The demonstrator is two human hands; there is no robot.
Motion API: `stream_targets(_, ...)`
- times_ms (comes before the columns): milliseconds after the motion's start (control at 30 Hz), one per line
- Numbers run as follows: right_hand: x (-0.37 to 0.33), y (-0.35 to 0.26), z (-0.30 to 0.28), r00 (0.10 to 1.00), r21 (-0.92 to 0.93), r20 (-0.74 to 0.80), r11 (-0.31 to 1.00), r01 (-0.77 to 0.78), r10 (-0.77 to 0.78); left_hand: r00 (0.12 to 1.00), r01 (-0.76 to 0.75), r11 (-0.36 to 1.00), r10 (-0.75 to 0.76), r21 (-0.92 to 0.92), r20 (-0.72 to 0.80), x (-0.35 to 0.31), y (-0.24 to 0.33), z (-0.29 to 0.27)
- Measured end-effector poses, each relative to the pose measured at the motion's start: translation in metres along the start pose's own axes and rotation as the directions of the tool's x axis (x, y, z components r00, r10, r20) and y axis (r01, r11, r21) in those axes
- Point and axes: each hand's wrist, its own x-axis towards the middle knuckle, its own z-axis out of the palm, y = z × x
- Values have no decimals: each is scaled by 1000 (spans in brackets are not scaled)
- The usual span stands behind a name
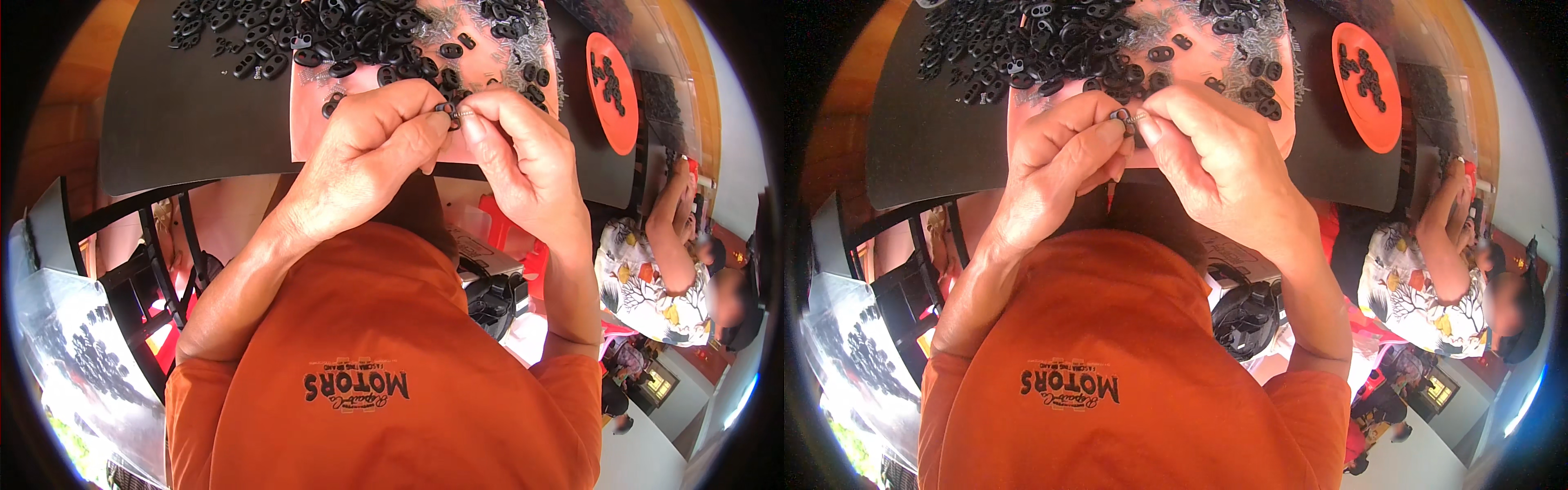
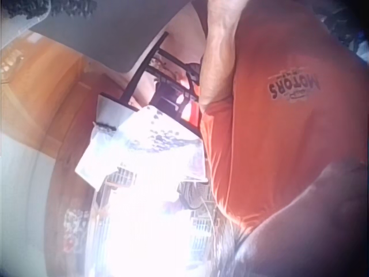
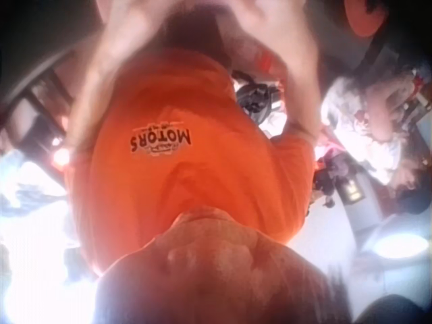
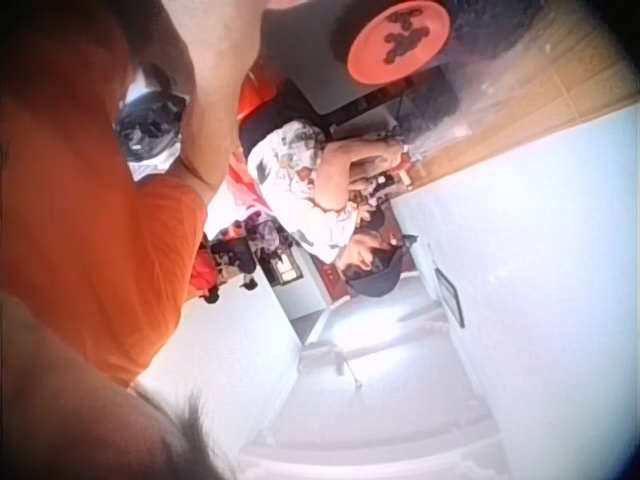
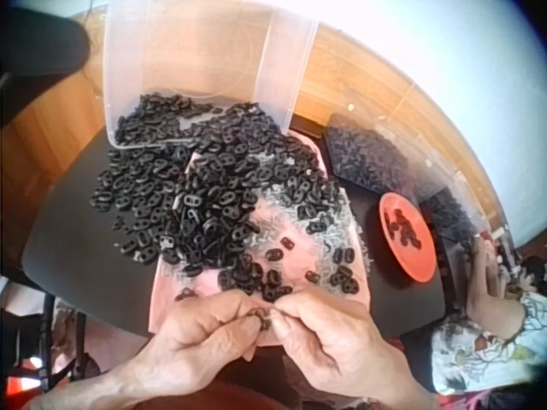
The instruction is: The person sits at a table and repeatedly picks up small black plastic components and metal screws. They insert the screws into the plastic parts by hand, assembling them one by one. The assembled units are placed on a pink mat on the table.
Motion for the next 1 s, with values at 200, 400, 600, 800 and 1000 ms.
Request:
stream_targets(200,0,0,-1,983,147,21,972,-184,183,998,-67,998,67,4,13,2,-8,-1)
stream_targets(400,-1,0,-6,967,284,79,924,-255,243,999,-36,999,35,19,31,2,-5,-1)
stream_targets(600,2,4,-1,985,294,44,940,-173,167,999,-24,999,23,33,38,1,-6,-1)
stream_targets(800,3,1,4,995,206,10,974,-95,94,1000,23,1000,-23,6,13,1,-2,0)
stream_targets(1000,-2,8,-6,991,261,101,959,-110,87,998,-65,997,65,-34,23,3,-13,2)
